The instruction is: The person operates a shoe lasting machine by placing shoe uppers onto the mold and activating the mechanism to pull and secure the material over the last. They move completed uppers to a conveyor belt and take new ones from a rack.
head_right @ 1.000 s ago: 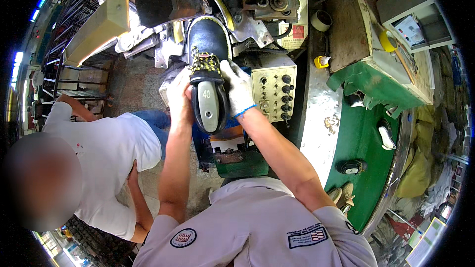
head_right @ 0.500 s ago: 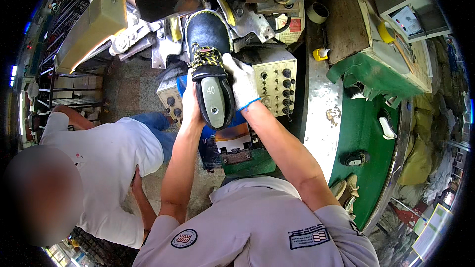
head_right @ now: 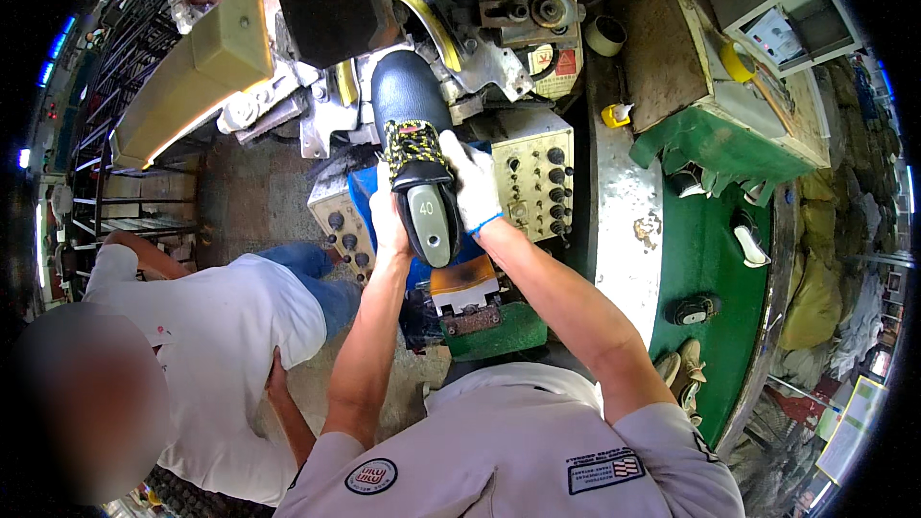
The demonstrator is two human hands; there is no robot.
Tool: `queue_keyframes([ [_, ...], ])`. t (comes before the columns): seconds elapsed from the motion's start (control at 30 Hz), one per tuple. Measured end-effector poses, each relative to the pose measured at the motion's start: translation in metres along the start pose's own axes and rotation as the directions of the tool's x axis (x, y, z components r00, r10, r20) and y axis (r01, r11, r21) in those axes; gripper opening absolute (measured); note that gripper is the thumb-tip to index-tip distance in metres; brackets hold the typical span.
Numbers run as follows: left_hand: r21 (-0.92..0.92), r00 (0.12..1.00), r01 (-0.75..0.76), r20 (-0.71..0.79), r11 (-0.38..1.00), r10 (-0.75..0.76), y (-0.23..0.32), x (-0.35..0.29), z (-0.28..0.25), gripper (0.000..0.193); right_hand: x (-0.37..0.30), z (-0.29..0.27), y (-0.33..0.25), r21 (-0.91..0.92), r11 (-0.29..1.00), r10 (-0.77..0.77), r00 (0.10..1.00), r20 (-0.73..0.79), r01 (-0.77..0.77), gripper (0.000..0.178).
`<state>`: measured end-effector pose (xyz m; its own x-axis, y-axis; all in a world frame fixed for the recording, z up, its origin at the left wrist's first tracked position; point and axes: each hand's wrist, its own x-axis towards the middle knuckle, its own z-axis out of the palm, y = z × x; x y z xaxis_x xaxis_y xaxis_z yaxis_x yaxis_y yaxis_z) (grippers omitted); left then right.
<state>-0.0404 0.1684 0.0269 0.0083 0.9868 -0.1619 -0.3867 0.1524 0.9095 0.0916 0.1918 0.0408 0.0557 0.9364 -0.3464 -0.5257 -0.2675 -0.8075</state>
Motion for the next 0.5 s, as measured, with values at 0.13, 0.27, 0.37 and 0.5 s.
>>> queue_keyframes([
  [0.13, -0.132, 0.998, -0.002, 0.055, 0.991, 0.009, -0.012, 0.008, -0.008, 0.054, 0.010, -0.006, 0.017, -0.065, 0.991, -0.124, 0.991, -0.042, 0.121, 0.040],
  [0.27, -0.076, 0.996, -0.073, 0.050, 0.994, 0.076, -0.009, -0.001, -0.005, 0.044, 0.002, -0.009, 0.009, -0.024, 1.000, -0.017, 1.000, 0.008, 0.017, 0.038],
  [0.37, 0.111, 0.999, -0.028, -0.022, 0.993, 0.030, -0.008, 0.000, -0.016, 0.048, -0.008, -0.003, -0.005, 0.004, 0.998, 0.056, 0.998, 0.029, -0.056, 0.039],
  [0.5, 0.439, 0.964, 0.144, -0.263, 0.887, -0.026, 0.016, -0.027, -0.014, 0.051, -0.007, -0.050, 0.003, -0.180, 0.965, -0.204, 0.977, -0.055, 0.191, 0.049],
])
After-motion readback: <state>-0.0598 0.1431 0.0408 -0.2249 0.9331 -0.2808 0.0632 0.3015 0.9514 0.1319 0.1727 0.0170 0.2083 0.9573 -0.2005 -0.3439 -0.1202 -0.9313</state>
